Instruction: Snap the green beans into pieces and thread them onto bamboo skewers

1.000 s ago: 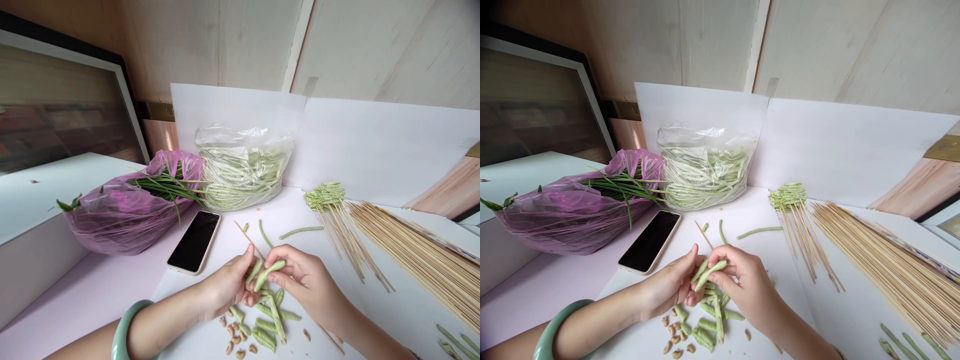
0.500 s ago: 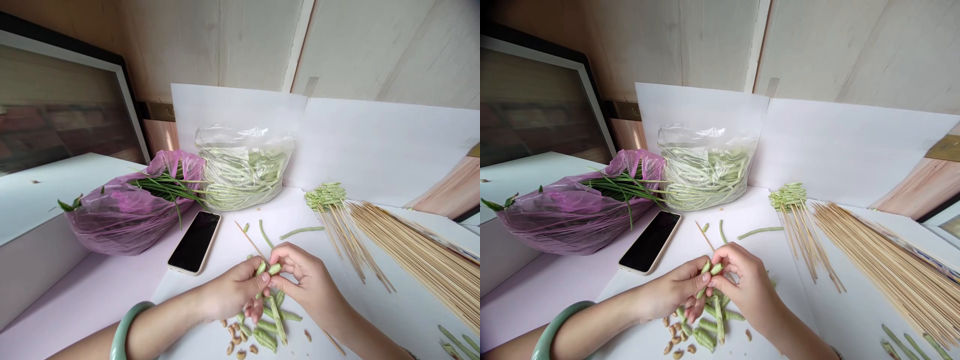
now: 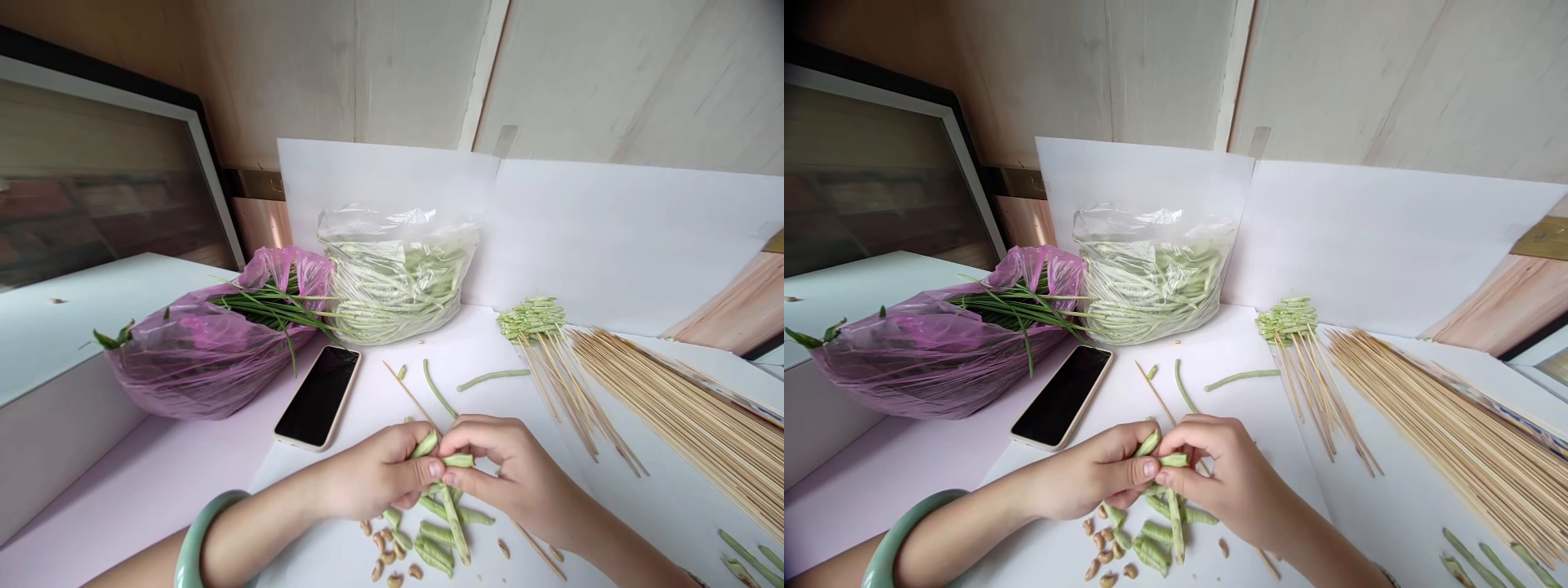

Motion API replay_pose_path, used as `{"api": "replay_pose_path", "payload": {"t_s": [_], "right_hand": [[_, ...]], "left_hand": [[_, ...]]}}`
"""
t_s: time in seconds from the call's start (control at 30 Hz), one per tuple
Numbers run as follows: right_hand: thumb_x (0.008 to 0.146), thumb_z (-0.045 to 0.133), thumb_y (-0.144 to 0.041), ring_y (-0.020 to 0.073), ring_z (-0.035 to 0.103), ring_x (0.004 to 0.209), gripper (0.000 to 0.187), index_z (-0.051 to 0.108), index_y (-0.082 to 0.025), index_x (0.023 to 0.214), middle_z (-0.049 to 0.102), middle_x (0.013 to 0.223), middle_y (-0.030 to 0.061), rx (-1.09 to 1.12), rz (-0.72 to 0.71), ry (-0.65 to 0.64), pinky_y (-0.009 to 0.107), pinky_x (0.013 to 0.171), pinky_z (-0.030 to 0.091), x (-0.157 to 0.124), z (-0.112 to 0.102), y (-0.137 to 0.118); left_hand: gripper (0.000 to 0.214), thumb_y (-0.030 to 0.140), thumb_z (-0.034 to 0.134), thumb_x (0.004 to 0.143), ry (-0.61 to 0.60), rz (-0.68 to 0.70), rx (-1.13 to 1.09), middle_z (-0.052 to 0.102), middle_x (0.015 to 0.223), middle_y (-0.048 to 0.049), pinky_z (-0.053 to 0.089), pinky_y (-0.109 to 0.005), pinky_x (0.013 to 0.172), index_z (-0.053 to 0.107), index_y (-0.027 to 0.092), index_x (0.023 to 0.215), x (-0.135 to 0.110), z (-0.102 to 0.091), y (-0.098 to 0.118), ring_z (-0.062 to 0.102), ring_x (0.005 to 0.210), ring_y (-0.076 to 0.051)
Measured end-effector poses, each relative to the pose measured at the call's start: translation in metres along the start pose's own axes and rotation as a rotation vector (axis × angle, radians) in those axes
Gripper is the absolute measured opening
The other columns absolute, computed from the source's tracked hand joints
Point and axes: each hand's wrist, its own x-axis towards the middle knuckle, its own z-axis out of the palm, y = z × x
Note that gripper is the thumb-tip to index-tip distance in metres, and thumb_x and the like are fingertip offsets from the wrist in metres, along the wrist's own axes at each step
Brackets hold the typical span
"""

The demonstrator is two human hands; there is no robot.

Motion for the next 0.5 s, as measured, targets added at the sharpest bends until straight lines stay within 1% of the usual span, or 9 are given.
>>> {"api": "replay_pose_path", "payload": {"t_s": [0.07, 0.13, 0.2, 0.27, 0.37, 0.43, 0.5], "right_hand": [[0.076, 0.064, -0.026, 0.0142, 0.056, 0.061, 0.011, 0.068, -0.016, 0.075, 0.060, 0.066, 0.0011, 0.182, 0.078, -0.052, 0.026, 0.057, 0.043, -0.001, 0.000, 0.000], [0.073, 0.067, -0.029, 0.0125, 0.053, 0.052, 0.015, 0.067, -0.014, 0.071, 0.056, 0.056, -0.0013, 0.394, 0.167, -0.093, 0.025, 0.051, 0.041, 0.000, 0.002, 0.002], [0.069, 0.070, -0.031, 0.0107, 0.049, 0.043, 0.019, 0.066, -0.013, 0.066, 0.053, 0.049, -0.0028, 0.597, 0.233, -0.089, 0.025, 0.045, 0.037, 0.001, 0.007, 0.005], [0.067, 0.072, -0.032, 0.0093, 0.045, 0.039, 0.021, 0.066, -0.012, 0.063, 0.053, 0.045, -0.0029, 0.754, 0.268, -0.042, 0.024, 0.042, 0.033, 0.002, 0.012, 0.007], [0.066, 0.072, -0.034, 0.0069, 0.037, 0.035, 0.022, 0.062, -0.014, 0.062, 0.050, 0.042, -0.0045, 0.898, 0.316, 0.019, 0.022, 0.039, 0.026, 0.004, 0.021, 0.009], [0.066, 0.071, -0.034, 0.0057, 0.034, 0.035, 0.023, 0.059, -0.015, 0.061, 0.048, 0.041, -0.0055, 0.974, 0.333, 0.056, 0.021, 0.038, 0.024, 0.004, 0.027, 0.008], [0.068, 0.071, -0.034, 0.0049, 0.032, 0.035, 0.024, 0.057, -0.015, 0.060, 0.048, 0.042, -0.0056, 1.050, 0.341, 0.100, 0.020, 0.039, 0.025, 0.004, 0.033, 0.008]], "left_hand": [[0.039, 0.052, 0.057, 0.079, -0.035, 0.004, -0.011, 0.037, 0.053, 0.0088, 0.022, -0.019, 0.043, 0.039, 0.018, 0.074, -0.001, -0.001, 0.004, 0.029, 0.046, -0.005], [0.039, 0.051, 0.061, 0.078, -0.082, 0.018, -0.042, 0.039, 0.053, 0.0084, 0.023, -0.019, 0.042, 0.042, 0.018, 0.074, -0.001, -0.002, 0.006, 0.030, 0.045, -0.005], [0.039, 0.050, 0.063, 0.076, -0.105, 0.037, -0.104, 0.040, 0.051, 0.0087, 0.023, -0.018, 0.040, 0.042, 0.017, 0.072, 0.001, -0.002, 0.005, 0.030, 0.042, -0.004], [0.040, 0.049, 0.064, 0.075, -0.087, 0.064, -0.173, 0.038, 0.049, 0.0093, 0.022, -0.018, 0.038, 0.041, 0.018, 0.069, 0.003, -0.003, 0.000, 0.027, 0.039, -0.003], [0.038, 0.047, 0.063, 0.077, -0.040, 0.145, -0.232, 0.037, 0.048, 0.0096, 0.018, -0.018, 0.038, 0.041, 0.018, 0.068, 0.007, -0.002, -0.010, 0.025, 0.038, -0.003], [0.035, 0.045, 0.062, 0.079, -0.010, 0.212, -0.241, 0.036, 0.047, 0.0103, 0.017, -0.018, 0.038, 0.041, 0.018, 0.071, 0.009, 0.000, -0.015, 0.023, 0.037, -0.003], [0.033, 0.045, 0.060, 0.080, 0.048, 0.250, -0.206, 0.033, 0.048, 0.0108, 0.019, -0.019, 0.039, 0.041, 0.018, 0.074, 0.009, 0.002, -0.017, 0.023, 0.039, -0.004]]}}
